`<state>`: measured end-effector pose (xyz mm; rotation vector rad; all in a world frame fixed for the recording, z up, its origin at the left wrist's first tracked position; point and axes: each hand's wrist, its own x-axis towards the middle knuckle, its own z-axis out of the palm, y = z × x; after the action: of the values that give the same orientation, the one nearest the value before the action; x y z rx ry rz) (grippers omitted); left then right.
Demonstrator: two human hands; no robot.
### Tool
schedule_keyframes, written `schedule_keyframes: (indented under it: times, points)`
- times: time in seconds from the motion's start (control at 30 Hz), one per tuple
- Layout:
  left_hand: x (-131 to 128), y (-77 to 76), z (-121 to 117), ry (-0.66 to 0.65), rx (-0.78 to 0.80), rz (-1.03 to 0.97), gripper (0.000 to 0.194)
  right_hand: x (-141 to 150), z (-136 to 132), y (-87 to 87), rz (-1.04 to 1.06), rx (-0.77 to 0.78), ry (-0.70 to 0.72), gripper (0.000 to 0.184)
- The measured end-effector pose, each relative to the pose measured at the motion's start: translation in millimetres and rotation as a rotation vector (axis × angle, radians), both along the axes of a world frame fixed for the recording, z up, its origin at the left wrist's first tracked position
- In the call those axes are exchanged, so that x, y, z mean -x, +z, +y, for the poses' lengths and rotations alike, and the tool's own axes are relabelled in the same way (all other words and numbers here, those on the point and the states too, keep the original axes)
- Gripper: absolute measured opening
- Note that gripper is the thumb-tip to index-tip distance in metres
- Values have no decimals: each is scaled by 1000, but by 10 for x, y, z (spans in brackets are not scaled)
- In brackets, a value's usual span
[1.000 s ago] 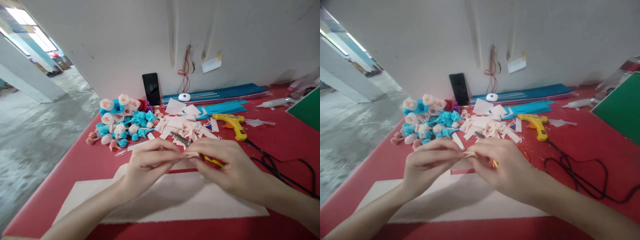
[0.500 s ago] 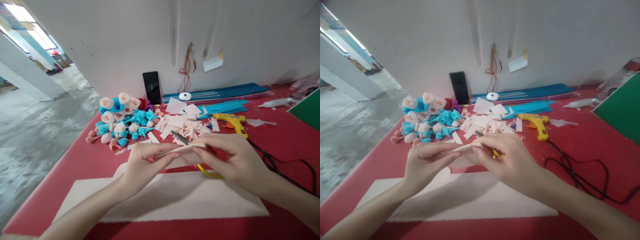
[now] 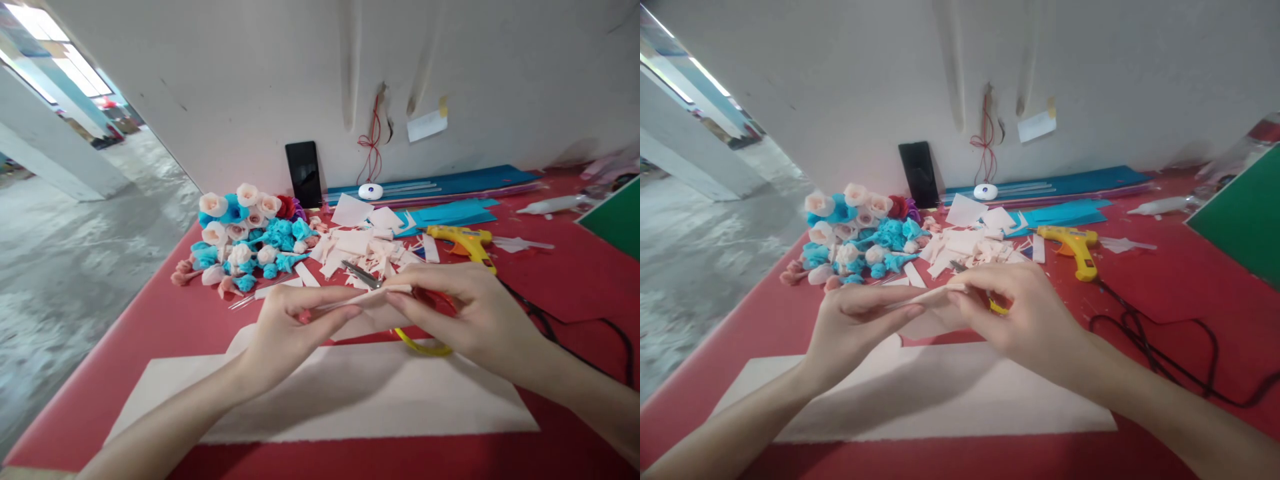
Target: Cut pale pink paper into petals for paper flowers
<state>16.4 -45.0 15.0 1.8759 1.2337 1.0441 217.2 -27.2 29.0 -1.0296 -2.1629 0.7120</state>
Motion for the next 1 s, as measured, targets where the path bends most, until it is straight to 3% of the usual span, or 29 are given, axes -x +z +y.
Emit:
schedule_keyframes:
  times: [0.17,0.33,0.63,0.77,1.0]
  points:
    - [-34,61,27,-243,404,68,19,17,2,-59,-90,31,88,21]
    - [-76,-4,49,-350,635,205,34,55,10,-157,-159,141,155,17]
    - [-108,-162,52,-448,673,182,49,46,35,-236,-136,272,269,13]
    - [-125,-213,1,-491,717,222,43,65,39,-274,-119,312,282,12]
    - [-148,-314,-46,-622,633,136,25,69,69,-258,-116,388,348,10]
